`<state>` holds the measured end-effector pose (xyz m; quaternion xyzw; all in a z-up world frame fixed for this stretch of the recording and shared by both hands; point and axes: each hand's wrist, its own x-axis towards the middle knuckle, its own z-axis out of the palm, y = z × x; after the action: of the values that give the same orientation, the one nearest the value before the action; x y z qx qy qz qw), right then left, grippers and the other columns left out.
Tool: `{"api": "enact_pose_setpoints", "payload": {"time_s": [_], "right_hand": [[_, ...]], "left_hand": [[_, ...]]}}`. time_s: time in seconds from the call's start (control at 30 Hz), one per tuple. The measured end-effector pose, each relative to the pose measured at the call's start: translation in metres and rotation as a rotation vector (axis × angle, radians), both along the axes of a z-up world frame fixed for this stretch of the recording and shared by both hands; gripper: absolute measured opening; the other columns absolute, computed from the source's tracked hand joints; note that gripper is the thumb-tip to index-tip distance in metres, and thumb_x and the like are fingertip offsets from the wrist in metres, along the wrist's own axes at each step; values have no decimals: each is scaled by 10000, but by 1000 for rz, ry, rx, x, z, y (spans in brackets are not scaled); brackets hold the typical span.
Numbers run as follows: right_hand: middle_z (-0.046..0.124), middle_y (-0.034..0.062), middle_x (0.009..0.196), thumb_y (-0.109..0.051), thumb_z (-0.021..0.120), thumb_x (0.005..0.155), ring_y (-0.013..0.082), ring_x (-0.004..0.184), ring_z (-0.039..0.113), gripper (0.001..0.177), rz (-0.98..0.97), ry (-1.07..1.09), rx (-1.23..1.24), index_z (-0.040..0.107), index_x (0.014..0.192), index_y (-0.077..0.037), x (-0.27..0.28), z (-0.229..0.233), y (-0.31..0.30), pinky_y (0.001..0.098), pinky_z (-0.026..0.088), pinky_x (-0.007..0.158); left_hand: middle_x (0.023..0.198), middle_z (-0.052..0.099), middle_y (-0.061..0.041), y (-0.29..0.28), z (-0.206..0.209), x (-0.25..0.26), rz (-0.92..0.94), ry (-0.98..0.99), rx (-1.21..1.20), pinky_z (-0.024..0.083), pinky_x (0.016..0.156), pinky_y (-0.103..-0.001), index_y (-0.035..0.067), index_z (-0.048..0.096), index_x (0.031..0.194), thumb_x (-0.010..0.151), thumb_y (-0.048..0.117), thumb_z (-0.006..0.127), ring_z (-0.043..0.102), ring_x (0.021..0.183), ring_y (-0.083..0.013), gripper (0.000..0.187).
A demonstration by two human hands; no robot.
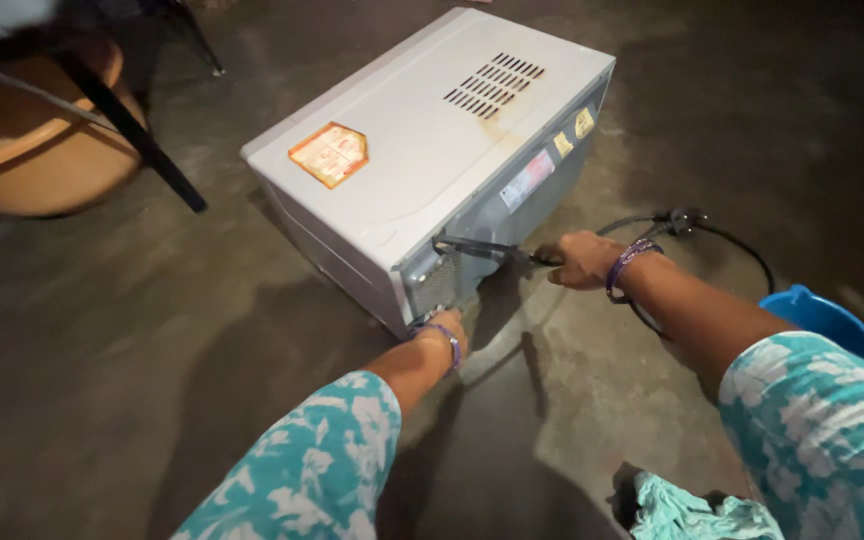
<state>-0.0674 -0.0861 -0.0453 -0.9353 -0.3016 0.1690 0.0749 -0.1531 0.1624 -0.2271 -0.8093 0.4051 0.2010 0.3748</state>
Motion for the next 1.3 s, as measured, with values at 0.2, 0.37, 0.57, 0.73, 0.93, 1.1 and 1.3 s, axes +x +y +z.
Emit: {"api": "enact_pose_setpoints", "payload": {"time_s": [0.2, 0.37, 0.57, 0.73, 0.93, 1.1, 1.3], "right_hand": [[754, 156, 1127, -225, 649, 838, 331, 1087, 713, 439, -11, -94, 79, 661, 1273, -164, -18, 23, 7, 426, 562, 936], [753, 102, 1044, -318, 672, 916, 261, 923, 696, 308, -300, 14, 638, 718, 1128, -100, -22, 17, 23, 394, 547, 801], [689, 54, 1020, -453, 609, 1036, 221, 885, 676, 366, -717, 617, 1649, 701, 1083, -102, -105, 14, 72, 377, 533, 754], [688, 75, 1169, -515, 557, 971, 251, 1050, 677, 444, -626, 981, 1986, 643, 1179, -132, -164, 65, 105, 445, 548, 884], [692, 93, 1236, -427, 584, 964, 263, 1140, 663, 442, -532, 922, 1905, 612, 1277, -117, -152, 81, 107, 464, 536, 962], [605, 112, 1237, -345, 661, 952, 264, 1113, 613, 444, -742, 203, 1715, 593, 1279, -53, -116, 28, 112, 426, 501, 965], [539, 229, 1261, -373, 642, 1039, 407, 1190, 549, 456, -652, -405, 1273, 533, 1242, 21, -110, -7, 157, 467, 442, 1029]], "left_hand": [[1151, 748, -97, 35, 88, -44, 132, 141, -244, 541, 895, -461, 164, 761, 1114, 853, 234, 721, 698, 1119, -299, 274], [1088, 692, -196, 43, 197, -78, 289, 183, -893, 531, 916, -476, 77, 697, 1079, 792, 188, 764, 663, 1087, -400, 314], [1194, 512, -178, 12, 277, -90, 250, -42, -1334, 513, 872, -494, 72, 592, 1168, 811, 85, 717, 634, 1042, -413, 378], [1197, 503, -160, -7, 296, -89, 99, -386, -1639, 521, 973, -463, 104, 463, 1218, 800, 99, 695, 617, 1139, -396, 479], [1224, 631, -134, -2, 327, -51, 626, 59, -1318, 437, 979, -474, 158, 644, 1238, 711, 306, 780, 610, 1156, -343, 564], [1084, 737, -158, 61, 333, -18, 450, -255, -1558, 561, 920, -369, 140, 808, 1036, 829, 52, 604, 712, 1022, -305, 304], [1012, 758, -151, 79, 301, -32, 554, -224, -1492, 578, 861, -355, 112, 802, 1023, 828, -9, 638, 745, 937, -268, 282]]}}
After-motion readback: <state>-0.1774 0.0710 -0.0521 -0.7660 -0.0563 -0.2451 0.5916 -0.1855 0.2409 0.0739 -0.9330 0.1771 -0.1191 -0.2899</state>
